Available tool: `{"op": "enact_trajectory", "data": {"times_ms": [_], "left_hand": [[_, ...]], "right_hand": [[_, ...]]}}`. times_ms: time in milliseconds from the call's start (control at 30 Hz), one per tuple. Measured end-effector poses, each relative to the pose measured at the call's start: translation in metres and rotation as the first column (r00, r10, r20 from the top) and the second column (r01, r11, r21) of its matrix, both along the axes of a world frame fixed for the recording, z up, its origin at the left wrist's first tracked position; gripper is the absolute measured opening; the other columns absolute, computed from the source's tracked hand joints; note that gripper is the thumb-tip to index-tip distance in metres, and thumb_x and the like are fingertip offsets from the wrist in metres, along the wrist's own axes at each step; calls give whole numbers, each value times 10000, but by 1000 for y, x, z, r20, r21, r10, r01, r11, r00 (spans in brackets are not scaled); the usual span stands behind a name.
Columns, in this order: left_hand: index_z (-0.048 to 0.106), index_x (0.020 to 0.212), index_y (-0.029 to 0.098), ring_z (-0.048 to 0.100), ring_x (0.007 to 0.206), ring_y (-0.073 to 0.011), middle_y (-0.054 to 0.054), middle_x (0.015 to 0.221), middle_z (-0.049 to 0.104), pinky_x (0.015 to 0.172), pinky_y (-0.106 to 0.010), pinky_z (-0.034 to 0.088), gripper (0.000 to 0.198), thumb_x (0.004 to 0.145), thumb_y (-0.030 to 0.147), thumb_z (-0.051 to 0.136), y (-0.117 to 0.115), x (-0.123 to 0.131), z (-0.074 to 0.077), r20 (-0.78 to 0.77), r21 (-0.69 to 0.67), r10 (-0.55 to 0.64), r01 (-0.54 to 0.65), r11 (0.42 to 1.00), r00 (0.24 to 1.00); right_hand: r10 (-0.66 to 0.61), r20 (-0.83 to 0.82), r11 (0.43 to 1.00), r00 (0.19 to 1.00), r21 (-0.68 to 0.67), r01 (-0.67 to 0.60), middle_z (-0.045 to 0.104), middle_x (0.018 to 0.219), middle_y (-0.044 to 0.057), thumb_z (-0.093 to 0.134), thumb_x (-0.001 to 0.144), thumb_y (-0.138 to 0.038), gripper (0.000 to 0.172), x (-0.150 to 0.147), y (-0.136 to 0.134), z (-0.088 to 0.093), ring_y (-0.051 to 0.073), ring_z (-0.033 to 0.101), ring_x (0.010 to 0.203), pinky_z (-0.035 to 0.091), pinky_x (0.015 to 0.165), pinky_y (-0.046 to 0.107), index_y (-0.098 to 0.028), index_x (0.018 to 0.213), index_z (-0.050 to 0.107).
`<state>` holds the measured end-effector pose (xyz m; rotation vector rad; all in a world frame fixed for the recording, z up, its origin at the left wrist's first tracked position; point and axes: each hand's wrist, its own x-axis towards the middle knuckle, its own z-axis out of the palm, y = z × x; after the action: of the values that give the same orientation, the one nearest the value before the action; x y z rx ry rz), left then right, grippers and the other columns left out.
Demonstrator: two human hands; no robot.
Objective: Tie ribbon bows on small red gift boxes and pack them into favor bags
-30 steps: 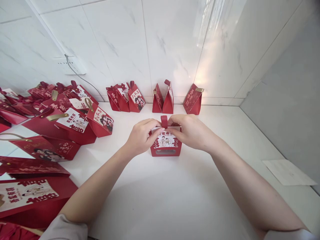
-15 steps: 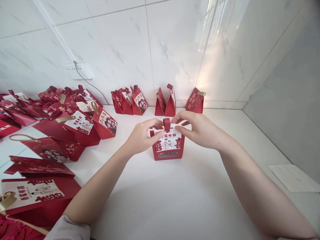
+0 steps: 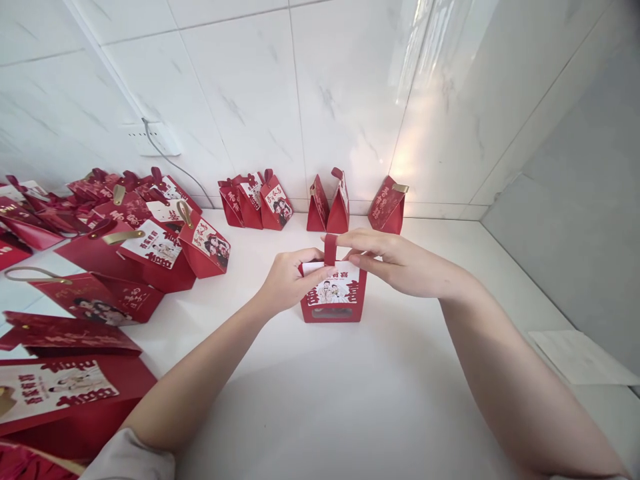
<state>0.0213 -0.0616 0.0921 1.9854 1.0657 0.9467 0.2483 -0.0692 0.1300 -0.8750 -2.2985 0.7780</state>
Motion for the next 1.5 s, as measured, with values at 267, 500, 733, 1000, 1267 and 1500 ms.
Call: {"op": "enact_trajectory", "data": {"times_ms": [267, 500, 733, 1000, 1267, 1500], "left_hand": [[732, 872, 159, 654, 738, -179, -28, 827, 728, 638, -250, 489, 278, 833, 428, 671, 0, 0, 1, -20, 16, 21, -21, 1000, 1000], [732, 898, 158, 652, 746, -193, -45, 856, 732, 623, -265, 487, 305, 850, 445, 639, -3, 1, 1, -24, 44, -6, 7, 999, 1000], [703, 923, 168, 640, 773, -164, -28, 868, 718, 702, -259, 484, 198, 875, 337, 614, -6, -1, 10, -106, 122, 3, 10, 992, 994], [680, 846, 165, 594, 692, -130, 1, 775, 683, 635, -233, 444, 158, 887, 291, 594, -5, -1, 6, -107, 202, 43, -20, 979, 993], [657, 852, 185, 624, 751, -142, -6, 802, 670, 705, -247, 492, 125, 848, 308, 674, 0, 8, -21, 166, 278, 152, -194, 941, 974], [505, 1160, 244, 648, 1000, -203, -49, 1119, 647, 852, -334, 544, 378, 889, 494, 589, 22, 13, -93, 615, -222, 284, -184, 957, 735]], "right_hand": [[-65, 23, 997, 998, -29, 66, 589, 1156, 36, 396, 994, -324, 402, -5, 0, -4, 191, 576, 997, 502, 839, 375, -371, 1377, 506], [-17, -97, 993, 995, -115, 5, 617, 1131, 30, 475, 965, -360, 245, -4, -1, 0, 178, 624, 970, 516, 825, 350, -281, 1167, 589], [-122, -68, 980, 990, -165, 110, 665, 880, 1, 608, 882, -394, 177, -7, 0, -3, 169, 630, 776, 481, 648, 300, -234, 894, 533], [-172, 6, 985, 985, -23, 172, 657, 772, -9, 560, 913, -368, 200, -19, 0, -9, 151, 601, 703, 417, 599, 266, -215, 785, 550], [-187, -106, 976, 977, 91, 197, 620, 725, -15, 523, 937, -322, 213, -30, 9, -20, 134, 546, 642, 388, 594, 261, -210, 758, 544], [-499, -563, 862, 658, -400, 311, 629, 1246, 73, 577, 881, -535, 546, -51, 17, -107, 223, 649, 1019, 534, 856, 367, -277, 1324, 390]]}}
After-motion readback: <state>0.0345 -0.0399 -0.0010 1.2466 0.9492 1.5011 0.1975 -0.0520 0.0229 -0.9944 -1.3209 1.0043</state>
